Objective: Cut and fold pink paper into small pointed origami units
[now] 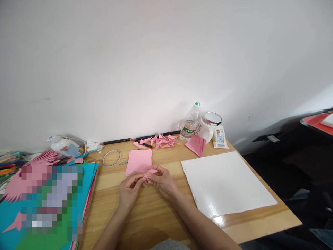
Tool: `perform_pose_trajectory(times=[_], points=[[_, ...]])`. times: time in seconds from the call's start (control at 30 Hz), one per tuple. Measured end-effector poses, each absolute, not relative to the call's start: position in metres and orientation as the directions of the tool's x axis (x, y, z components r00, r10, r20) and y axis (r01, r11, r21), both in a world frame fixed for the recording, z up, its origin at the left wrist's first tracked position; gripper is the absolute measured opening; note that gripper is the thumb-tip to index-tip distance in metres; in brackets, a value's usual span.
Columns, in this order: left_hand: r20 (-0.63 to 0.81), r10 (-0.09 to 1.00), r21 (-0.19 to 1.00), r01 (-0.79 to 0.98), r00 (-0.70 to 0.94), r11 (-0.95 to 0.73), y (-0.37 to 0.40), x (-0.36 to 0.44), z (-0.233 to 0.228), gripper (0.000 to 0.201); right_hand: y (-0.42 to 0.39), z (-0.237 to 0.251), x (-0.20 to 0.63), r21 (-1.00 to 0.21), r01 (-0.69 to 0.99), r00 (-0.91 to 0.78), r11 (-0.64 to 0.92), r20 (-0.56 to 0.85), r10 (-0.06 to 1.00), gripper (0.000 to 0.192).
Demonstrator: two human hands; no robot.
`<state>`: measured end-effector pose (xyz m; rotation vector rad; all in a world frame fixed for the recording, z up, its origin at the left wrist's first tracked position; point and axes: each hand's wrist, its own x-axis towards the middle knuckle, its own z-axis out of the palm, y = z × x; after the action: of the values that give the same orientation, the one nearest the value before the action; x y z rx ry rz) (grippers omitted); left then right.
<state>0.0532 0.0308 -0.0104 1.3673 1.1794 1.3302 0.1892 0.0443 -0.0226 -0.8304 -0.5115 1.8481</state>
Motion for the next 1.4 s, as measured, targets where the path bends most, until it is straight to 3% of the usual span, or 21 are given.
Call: perform_pose_trajectory(times=[0.2,0.5,0.9,1.4], points=[[0.21,0.977,0.977,0.046,-0.035,-0.208,0.032,0.053,-0.019,0.01,0.044,-0.023,0.19,-0.673,-0.619,-0.289,-0.404,-0.283,0.915,0.035],[0.387,0.922,0.897,0.227,0.007,-0.379,0.031,0.049,-0.015,0.007,0.044,-0.023,0.189,-0.697,-0.617,-0.245,-0.367,-0.273,0.93,0.037],[0.482,0.876,0.831,0.322,-0.008,-0.454,0.03,0.05,-0.02,0.01,0.041,-0.023,0.185,-0.812,-0.514,-0.142,-0.277,-0.237,0.961,0.044],[0.193,0.98,0.973,0.14,-0.048,-0.184,0.032,0.052,-0.01,0.012,0.042,-0.013,0.19,-0.97,-0.24,-0.01,-0.036,-0.035,0.999,0.028]])
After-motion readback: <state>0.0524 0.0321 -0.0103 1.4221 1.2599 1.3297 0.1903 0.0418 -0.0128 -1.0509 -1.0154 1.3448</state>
